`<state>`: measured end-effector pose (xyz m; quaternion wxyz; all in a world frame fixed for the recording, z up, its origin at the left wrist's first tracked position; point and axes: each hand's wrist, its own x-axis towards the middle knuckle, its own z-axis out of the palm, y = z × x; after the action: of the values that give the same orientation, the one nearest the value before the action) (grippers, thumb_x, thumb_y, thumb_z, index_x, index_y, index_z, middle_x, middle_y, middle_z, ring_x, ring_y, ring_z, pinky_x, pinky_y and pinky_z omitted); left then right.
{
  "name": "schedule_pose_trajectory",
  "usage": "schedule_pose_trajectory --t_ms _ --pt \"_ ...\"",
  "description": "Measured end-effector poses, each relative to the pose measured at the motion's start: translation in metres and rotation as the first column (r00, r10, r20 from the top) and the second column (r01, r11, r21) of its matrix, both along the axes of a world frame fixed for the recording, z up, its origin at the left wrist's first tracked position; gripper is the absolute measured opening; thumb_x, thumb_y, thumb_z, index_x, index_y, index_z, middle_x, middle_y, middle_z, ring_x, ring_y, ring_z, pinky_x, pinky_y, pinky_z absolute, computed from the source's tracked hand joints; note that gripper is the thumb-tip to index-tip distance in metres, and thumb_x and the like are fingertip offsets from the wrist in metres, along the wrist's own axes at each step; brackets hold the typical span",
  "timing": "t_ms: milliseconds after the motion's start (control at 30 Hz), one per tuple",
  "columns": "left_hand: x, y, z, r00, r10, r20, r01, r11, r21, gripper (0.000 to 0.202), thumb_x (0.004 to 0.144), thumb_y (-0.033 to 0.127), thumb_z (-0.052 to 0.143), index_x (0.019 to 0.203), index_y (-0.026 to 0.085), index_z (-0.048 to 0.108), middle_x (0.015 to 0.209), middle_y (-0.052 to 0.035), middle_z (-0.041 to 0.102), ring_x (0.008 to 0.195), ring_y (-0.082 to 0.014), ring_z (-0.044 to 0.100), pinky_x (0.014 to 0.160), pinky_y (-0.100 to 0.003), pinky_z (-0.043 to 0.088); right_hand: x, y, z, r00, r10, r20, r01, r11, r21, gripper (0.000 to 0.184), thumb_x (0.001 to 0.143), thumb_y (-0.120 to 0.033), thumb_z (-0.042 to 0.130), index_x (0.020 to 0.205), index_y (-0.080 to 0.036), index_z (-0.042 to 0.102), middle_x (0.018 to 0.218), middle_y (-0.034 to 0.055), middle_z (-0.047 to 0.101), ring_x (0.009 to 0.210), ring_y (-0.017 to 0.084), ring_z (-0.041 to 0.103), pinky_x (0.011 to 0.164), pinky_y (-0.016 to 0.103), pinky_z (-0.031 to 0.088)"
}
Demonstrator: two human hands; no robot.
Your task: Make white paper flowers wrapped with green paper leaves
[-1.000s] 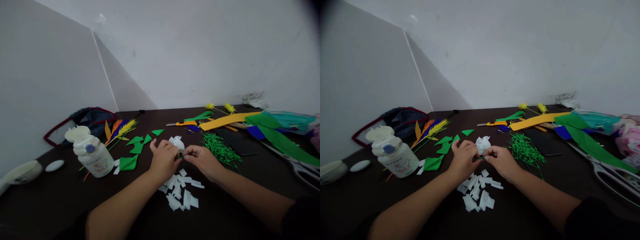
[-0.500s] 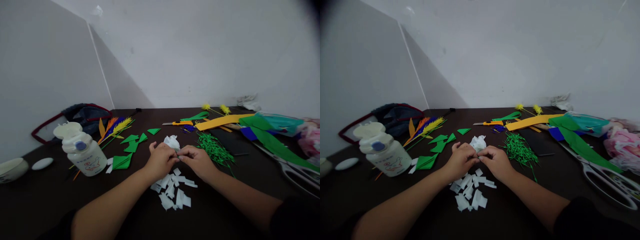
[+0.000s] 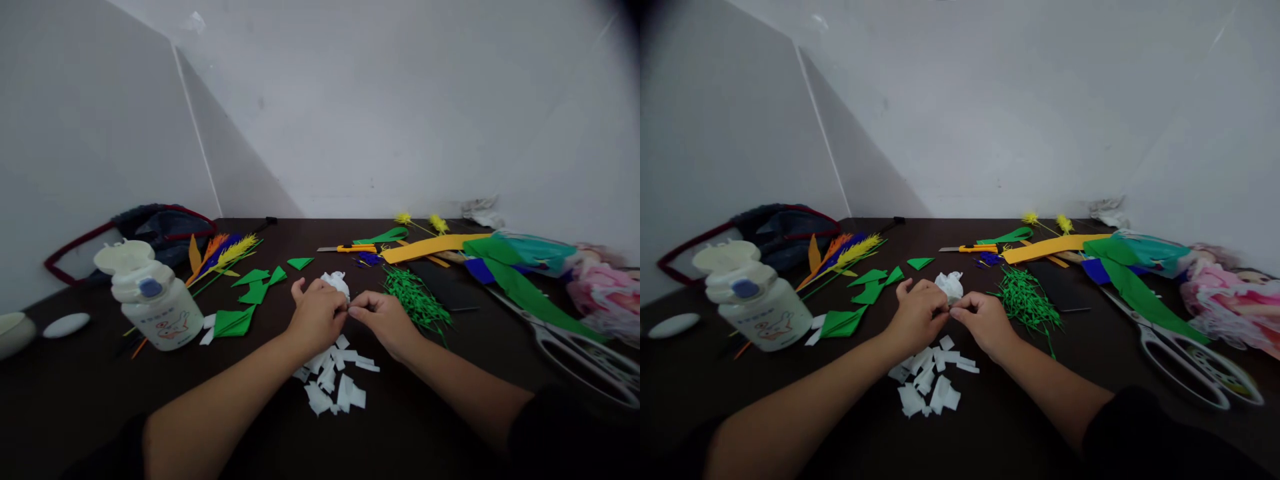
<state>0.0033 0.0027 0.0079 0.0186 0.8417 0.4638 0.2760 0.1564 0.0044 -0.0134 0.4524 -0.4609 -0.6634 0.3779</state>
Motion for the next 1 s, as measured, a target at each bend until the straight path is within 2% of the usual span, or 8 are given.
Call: schedule_pose_trajectory --t_ms 133,300,467,600,767,833,900,1000 --pt "0.006 -0.001 0.001 1.000 -0.003 -0.001 0.003 1.000 0.004 0.010 0.069 0.018 0.058 0.062 0.018 0.051 0.071 0.0034 0.058 0.086 -0.0178 0.047 0.093 -0.051 0.009 0.002 0.000 0.002 0.988 -0.082 0.131 0.068 0.992 0.108 0.013 0.073 -0.023 0.050 0.062 -0.018 0.054 0.062 -0.0002 0.055 0.061 0.013 0.050 0.059 0.026 0.039" --pt "0.009 -0.002 0.002 1.000 -0.015 0.004 0.015 1.000 0.001 0.010 0.070 0.019 0.058 0.063 0.019 0.050 0.071 0.0040 0.058 0.087 -0.0173 0.047 0.093 -0.050 0.008 0.004 0.001 0.003 0.939 -0.202 0.278 0.095 0.930 0.354 0.019 0.075 -0.021 0.048 0.057 -0.018 0.050 0.059 0.0001 0.052 0.062 0.014 0.048 0.059 0.026 0.036" --pt "0.009 0.000 0.000 0.999 0.026 0.041 -0.024 0.999 -0.043 0.008 0.069 0.020 0.060 0.065 0.019 0.052 0.073 0.0040 0.059 0.087 -0.0171 0.048 0.094 -0.051 0.009 0.007 0.005 0.003 0.965 -0.093 0.247 0.042 0.978 0.206 0.014 0.074 -0.022 0.049 0.061 -0.018 0.053 0.062 0.0002 0.055 0.063 0.014 0.050 0.061 0.025 0.038" --pt "0.007 0.003 -0.001 0.997 0.032 0.063 -0.018 0.979 -0.203 0.013 0.072 0.035 0.057 0.073 0.022 0.059 0.076 0.0022 0.061 0.088 -0.0191 0.050 0.094 -0.053 0.012 0.010 0.007 0.003 0.980 -0.063 0.187 0.035 0.989 0.146 0.011 0.073 -0.023 0.049 0.064 -0.018 0.054 0.064 0.0000 0.057 0.064 0.014 0.051 0.062 0.026 0.040" --pt "0.000 0.007 -0.001 0.978 -0.080 0.192 0.168 0.846 -0.506 0.034 0.084 0.039 0.036 0.076 0.020 0.064 0.071 0.0006 0.065 0.074 -0.0153 0.056 0.087 -0.038 0.033 0.011 0.006 0.006 0.980 -0.052 0.194 0.021 0.987 0.158 0.011 0.072 -0.020 0.050 0.063 -0.018 0.055 0.063 0.0003 0.058 0.063 0.014 0.052 0.063 0.026 0.040" --pt "-0.002 0.007 -0.001 0.959 -0.093 0.268 0.226 0.823 -0.522 0.033 0.084 0.037 0.037 0.079 0.020 0.065 0.073 0.0000 0.066 0.072 -0.0144 0.057 0.083 -0.033 0.037 0.010 0.004 0.007 0.982 -0.027 0.187 0.000 0.989 0.147 0.012 0.073 -0.019 0.049 0.063 -0.018 0.054 0.063 0.0004 0.059 0.064 0.014 0.053 0.064 0.026 0.041" --pt "-0.002 0.008 -0.002 0.950 -0.087 0.301 0.237 0.828 -0.508 0.029 0.082 0.034 0.040 0.077 0.020 0.064 0.073 -0.0003 0.067 0.072 -0.0140 0.057 0.081 -0.032 0.039 0.010 0.004 0.007 0.982 -0.015 0.188 -0.011 0.990 0.139 0.012 0.073 -0.019 0.049 0.063 -0.018 0.055 0.064 0.0007 0.060 0.065 0.014 0.053 0.065 0.026 0.041" --pt "0.000 0.007 -0.003 0.967 -0.047 0.250 0.163 0.870 -0.466 0.024 0.079 0.032 0.045 0.068 0.020 0.063 0.070 0.0003 0.065 0.075 -0.0149 0.056 0.085 -0.036 0.036 0.008 0.003 0.006 0.974 -0.042 0.225 0.009 0.989 0.148 0.012 0.074 -0.020 0.049 0.064 -0.018 0.055 0.064 0.0006 0.059 0.064 0.014 0.052 0.063 0.026 0.040"
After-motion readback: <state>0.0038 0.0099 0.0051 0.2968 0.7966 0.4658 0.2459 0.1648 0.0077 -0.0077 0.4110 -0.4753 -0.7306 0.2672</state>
